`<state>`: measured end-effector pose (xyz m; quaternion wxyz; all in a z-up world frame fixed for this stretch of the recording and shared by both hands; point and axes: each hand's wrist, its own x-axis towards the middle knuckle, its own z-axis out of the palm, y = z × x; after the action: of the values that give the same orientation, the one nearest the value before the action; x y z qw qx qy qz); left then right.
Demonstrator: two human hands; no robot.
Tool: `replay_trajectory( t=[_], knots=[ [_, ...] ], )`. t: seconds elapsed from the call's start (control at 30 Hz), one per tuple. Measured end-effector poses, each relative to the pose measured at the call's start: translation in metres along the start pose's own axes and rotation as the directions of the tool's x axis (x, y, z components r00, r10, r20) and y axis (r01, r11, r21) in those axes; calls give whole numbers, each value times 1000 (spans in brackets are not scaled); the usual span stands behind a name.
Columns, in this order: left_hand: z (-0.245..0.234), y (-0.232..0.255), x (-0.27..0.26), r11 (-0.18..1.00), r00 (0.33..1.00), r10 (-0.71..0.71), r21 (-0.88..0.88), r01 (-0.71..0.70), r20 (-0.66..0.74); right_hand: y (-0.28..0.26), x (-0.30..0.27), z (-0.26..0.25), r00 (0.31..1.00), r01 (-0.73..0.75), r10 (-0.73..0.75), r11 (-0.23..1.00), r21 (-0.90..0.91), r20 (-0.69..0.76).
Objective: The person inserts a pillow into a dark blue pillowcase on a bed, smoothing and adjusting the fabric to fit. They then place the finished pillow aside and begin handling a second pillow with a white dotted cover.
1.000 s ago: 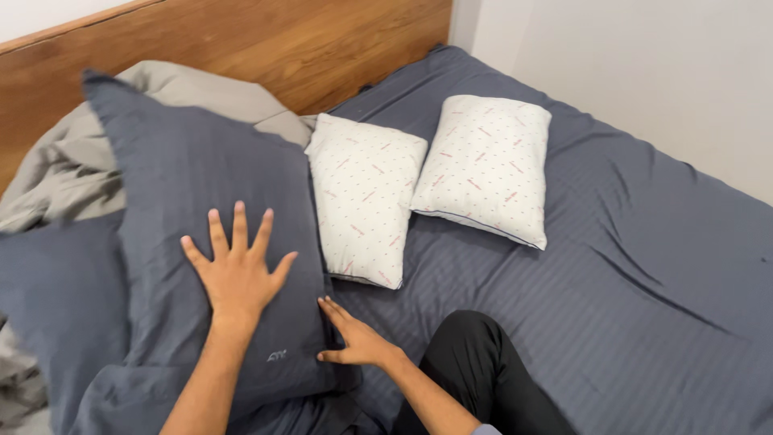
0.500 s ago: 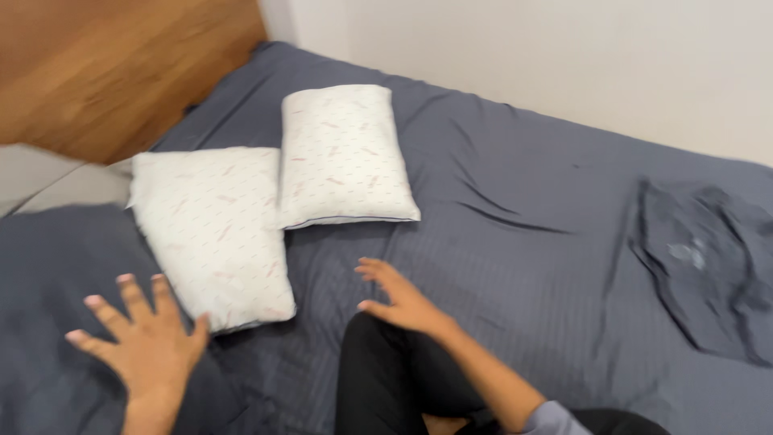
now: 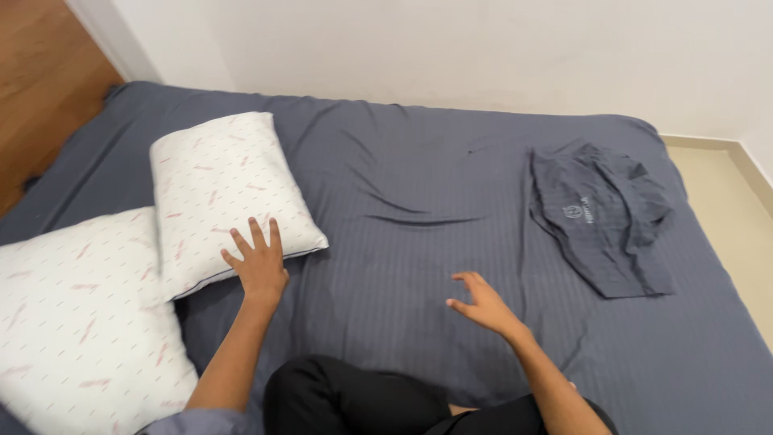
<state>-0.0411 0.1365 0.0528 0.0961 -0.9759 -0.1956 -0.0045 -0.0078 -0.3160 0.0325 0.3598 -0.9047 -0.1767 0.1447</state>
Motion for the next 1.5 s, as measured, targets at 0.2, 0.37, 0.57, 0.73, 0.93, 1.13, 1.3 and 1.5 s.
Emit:
replay_trajectory(
  t=[0.2,0.37,0.57,0.73,0.93,1.13,1.3,1.5],
  knots=[
    [104,22,68,994,994,-110,13,110,15,-4,21,1,987,162,-162,979,-127,6],
    [154,21,88,984,964,-140,80,162,-227,-18,15,-9,989,-17,60,955,-297,136],
    [106,18,122,930,922,-231,-350,115,-311,-30,20,-15,979,-84,133,953,-291,153],
    [6,67,150,810,740,-198,-532,-246,-643,-13,31,-2,995,-95,99,977,-193,11],
    [-67,179,29,460,358,-79,-353,-815,-930,9,40,-33,902,-18,298,750,661,-314],
    [-56,238,-126,303,601,566,-536,-788,-564,29,29,-55,873,-328,479,716,617,-92],
    [-16,204,-85,401,789,361,-682,-612,-496,49,31,-29,886,-334,433,845,417,-166],
    [28,172,1,158,939,274,-973,168,207,42,45,-12,814,-370,513,819,437,-272]
  ],
)
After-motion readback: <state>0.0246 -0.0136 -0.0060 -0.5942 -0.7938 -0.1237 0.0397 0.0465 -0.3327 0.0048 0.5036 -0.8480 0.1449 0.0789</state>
